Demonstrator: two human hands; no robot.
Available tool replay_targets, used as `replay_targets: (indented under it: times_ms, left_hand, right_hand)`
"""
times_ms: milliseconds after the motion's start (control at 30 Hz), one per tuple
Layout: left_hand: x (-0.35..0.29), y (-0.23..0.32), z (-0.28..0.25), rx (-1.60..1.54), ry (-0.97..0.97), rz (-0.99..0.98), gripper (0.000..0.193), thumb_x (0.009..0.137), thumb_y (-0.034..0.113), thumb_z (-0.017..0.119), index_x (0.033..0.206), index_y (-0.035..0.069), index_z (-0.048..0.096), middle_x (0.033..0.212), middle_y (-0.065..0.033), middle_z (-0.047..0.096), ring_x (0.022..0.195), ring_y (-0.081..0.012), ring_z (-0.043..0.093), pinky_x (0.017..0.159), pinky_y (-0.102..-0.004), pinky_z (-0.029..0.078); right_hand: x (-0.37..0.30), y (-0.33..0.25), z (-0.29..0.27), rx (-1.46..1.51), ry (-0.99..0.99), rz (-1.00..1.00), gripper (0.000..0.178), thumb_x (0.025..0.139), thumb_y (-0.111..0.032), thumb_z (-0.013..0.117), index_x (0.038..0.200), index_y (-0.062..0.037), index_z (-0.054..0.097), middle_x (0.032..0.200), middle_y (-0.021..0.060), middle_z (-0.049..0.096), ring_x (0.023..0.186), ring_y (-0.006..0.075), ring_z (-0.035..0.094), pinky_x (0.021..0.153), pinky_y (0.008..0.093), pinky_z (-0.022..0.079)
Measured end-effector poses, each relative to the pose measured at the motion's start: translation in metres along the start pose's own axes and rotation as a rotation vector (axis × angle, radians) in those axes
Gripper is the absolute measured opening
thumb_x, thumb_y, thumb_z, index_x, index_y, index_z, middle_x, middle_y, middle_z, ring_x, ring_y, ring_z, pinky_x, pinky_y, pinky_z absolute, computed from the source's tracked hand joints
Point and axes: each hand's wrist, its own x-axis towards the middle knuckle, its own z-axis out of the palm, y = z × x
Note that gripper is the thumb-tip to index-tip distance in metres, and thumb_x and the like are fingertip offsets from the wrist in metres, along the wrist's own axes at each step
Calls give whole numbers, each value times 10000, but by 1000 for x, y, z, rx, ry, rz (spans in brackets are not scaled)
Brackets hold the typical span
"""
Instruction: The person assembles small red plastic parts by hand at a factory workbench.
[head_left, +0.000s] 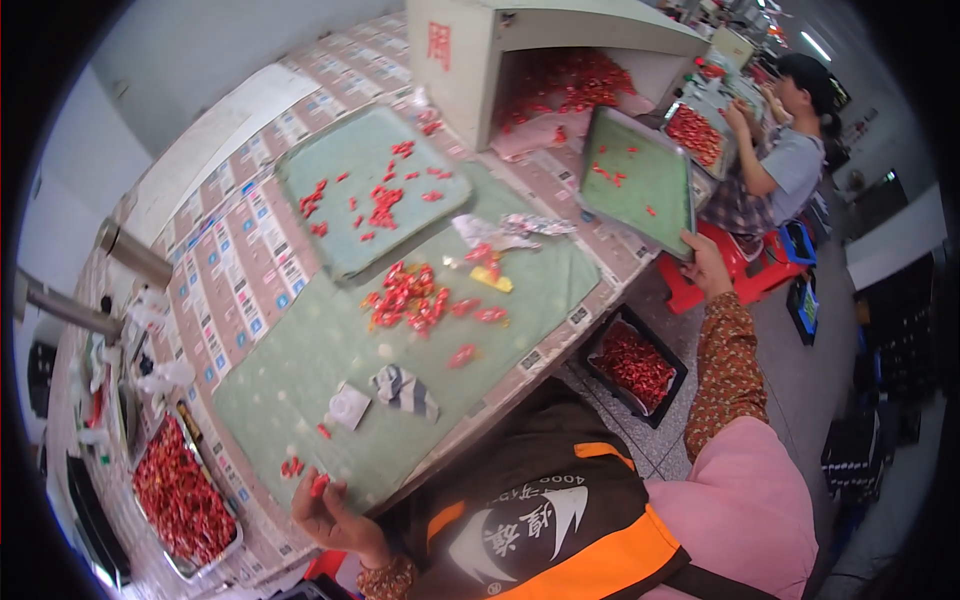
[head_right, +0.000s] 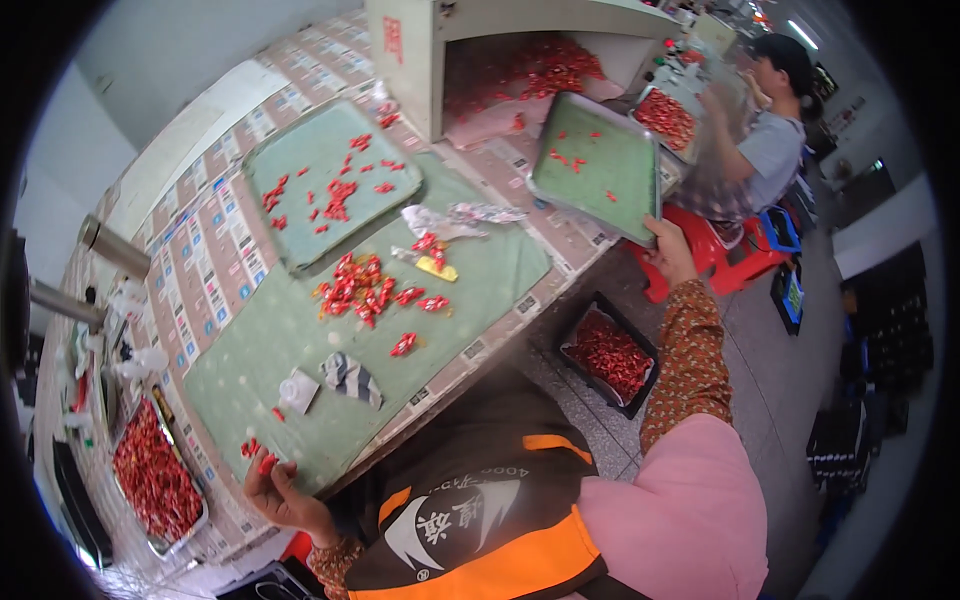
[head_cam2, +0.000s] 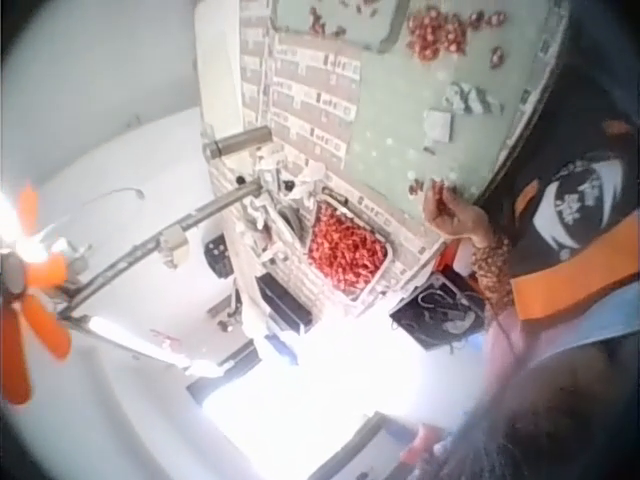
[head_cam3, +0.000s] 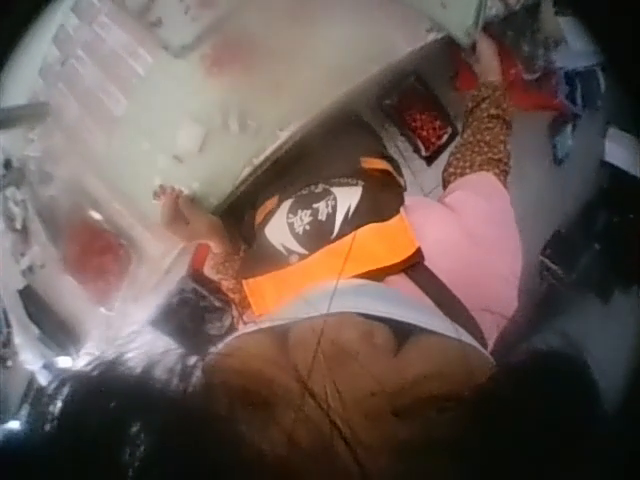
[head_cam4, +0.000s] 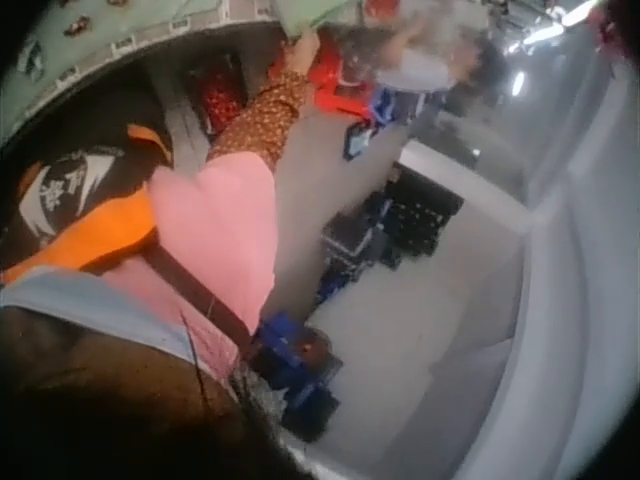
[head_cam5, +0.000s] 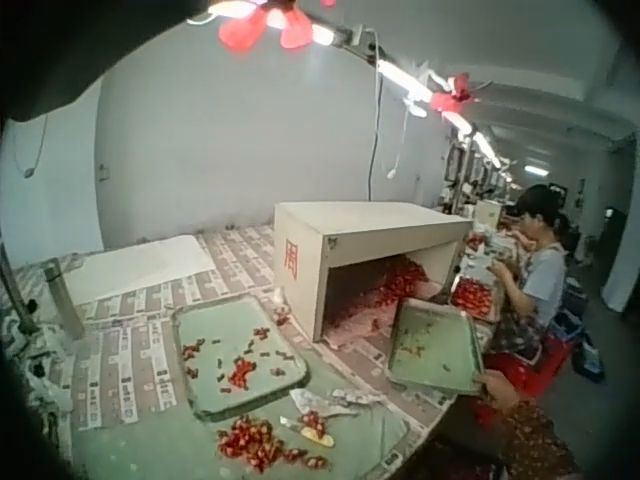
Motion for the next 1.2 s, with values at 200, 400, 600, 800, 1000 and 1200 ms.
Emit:
replay_targets:
  times_ms: [200, 400, 600, 800, 1000, 1200]
  left_hand:
    - [3, 0, 11, -19, -7, 12, 190, 952, 26, 509, 1139, -11, 516, 1175, -139, 612, 793, -134, 563, 682, -240, 504]
    - [3, -7, 15, -29, -3, -5, 183, 940, 11, 509, 1121, -11, 523, 1174, -133, 607, 807, -145, 569, 695, -244, 498]
    - [10, 14, 18, -24, 51, 169, 170, 903, 44, 621, 1042, -51, 596, 1036, -179, 644, 930, -289, 616, 891, -433, 500]
    - [9, 15, 16, -9, 37, 103, 185, 915, 84, 639, 1033, -53, 603, 1008, -166, 653, 946, -294, 624, 947, -454, 481]
    - [-7, 7, -6, -85, -25, -113, 198, 927, 107, 634, 1073, -27, 619, 1023, -173, 660, 931, -259, 629, 920, -420, 498]
    - [-4, 57, 28, -296, -156, -313, 137, 897, -15, 519, 1034, -7, 531, 1018, -152, 631, 674, -137, 567, 623, -260, 484]
  right_hand:
    - [1, -2, -19, 23, 58, -7, 270, 887, -450, 634, 910, -183, 599, 726, -55, 563, 525, 84, 478, 480, 265, 419]
    - [-24, -9, -22, 16, 86, -34, 262, 908, -420, 604, 899, -159, 589, 696, -41, 531, 509, 89, 460, 479, 293, 444]
    - [-18, 0, 0, 14, 40, -4, 270, 909, -384, 609, 911, -118, 567, 717, -12, 524, 516, 104, 447, 466, 296, 442]
    - [-36, -10, -1, -34, 222, -30, 292, 909, -361, 612, 920, -72, 576, 755, 6, 561, 550, 131, 491, 470, 323, 465]
    - [-62, -31, 30, -197, 402, -739, 93, 902, -94, 599, 953, -16, 611, 808, 7, 606, 705, 101, 571, 646, 248, 477]
    - [-187, -82, 114, -102, -157, -676, 128, 944, -86, 569, 1050, -46, 629, 786, -25, 546, 632, 28, 481, 567, 182, 412]
